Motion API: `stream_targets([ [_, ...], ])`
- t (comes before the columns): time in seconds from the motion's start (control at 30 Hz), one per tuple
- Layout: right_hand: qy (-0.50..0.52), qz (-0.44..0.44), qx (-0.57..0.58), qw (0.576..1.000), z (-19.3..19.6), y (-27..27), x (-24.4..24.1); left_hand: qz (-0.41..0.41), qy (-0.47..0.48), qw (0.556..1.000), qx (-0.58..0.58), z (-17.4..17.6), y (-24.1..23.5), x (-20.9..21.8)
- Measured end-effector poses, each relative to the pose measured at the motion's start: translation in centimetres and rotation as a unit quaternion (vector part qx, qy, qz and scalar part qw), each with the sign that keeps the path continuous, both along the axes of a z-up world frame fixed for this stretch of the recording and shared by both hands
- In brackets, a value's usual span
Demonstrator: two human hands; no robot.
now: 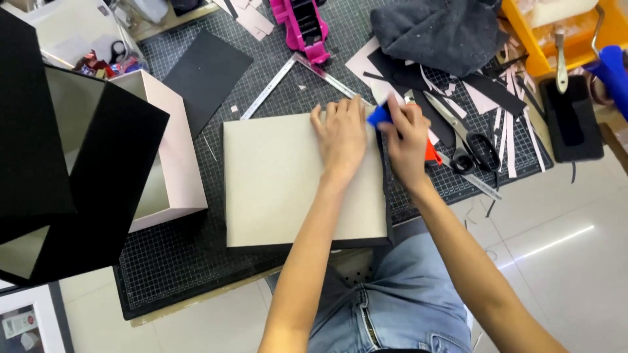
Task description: The person assembles a paper box by applying glue to the edges of a white sheet, folding it into a rectangular shape, and securing the seams with a blue plastic tool. They trim excess material with scissors and repeat the process on another side.
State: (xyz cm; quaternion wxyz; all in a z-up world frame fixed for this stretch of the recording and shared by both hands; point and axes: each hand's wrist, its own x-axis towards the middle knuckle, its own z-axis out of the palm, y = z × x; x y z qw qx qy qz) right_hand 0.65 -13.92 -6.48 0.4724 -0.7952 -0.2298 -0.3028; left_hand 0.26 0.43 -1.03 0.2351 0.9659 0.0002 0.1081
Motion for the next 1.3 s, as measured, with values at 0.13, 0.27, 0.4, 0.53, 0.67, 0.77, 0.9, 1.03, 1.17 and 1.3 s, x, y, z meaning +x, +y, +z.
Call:
stream_targets([
  [0.13,-0.046,-0.012,-0.034,0.998,2.0,1.4,4.6,-0.014,-0.032,0.998,-0.042,0.3,0.1,-0.5],
  [0.27,0.223,0.072,0.126,0.964,6.5,0.6,5.3,0.045,-0.04,0.996,-0.064,-1.1,-0.1,0.3],
  [0.4,0.248,0.075,0.028,0.966,5.6,1.2,5.3,-0.034,-0.004,0.984,-0.172,1.2,0.4,-0.9],
  [0.53,0.389,0.0,0.027,0.921,6.4,1.9,6.0,-0.075,0.038,0.988,-0.131,2.5,-0.2,-1.2],
  [0.67,0.415,0.022,0.016,0.909,3.7,1.3,5.6,-0.068,0.09,0.991,-0.073,2.5,-0.3,-0.7],
  [0.77,0.312,-0.036,-0.02,0.949,5.3,-0.7,3.8,-0.084,0.127,0.981,-0.119,2.3,0.2,-0.3],
  [0.9,0.202,-0.123,-0.188,0.953,4.3,-0.3,1.4,-0.091,0.124,0.979,-0.133,1.5,0.3,0.0],
  [1.03,0.085,-0.18,-0.317,0.927,3.9,1.7,0.6,-0.105,0.14,0.97,-0.17,1.5,0.8,0.2],
  [1.17,0.091,-0.138,-0.29,0.943,5.3,1.4,1.7,-0.108,0.142,0.964,-0.196,2.0,1.0,0.4],
  [1.3,0.096,-0.162,-0.292,0.938,5.6,1.0,0.2,-0.106,0.138,0.961,-0.217,1.6,0.9,0.5],
])
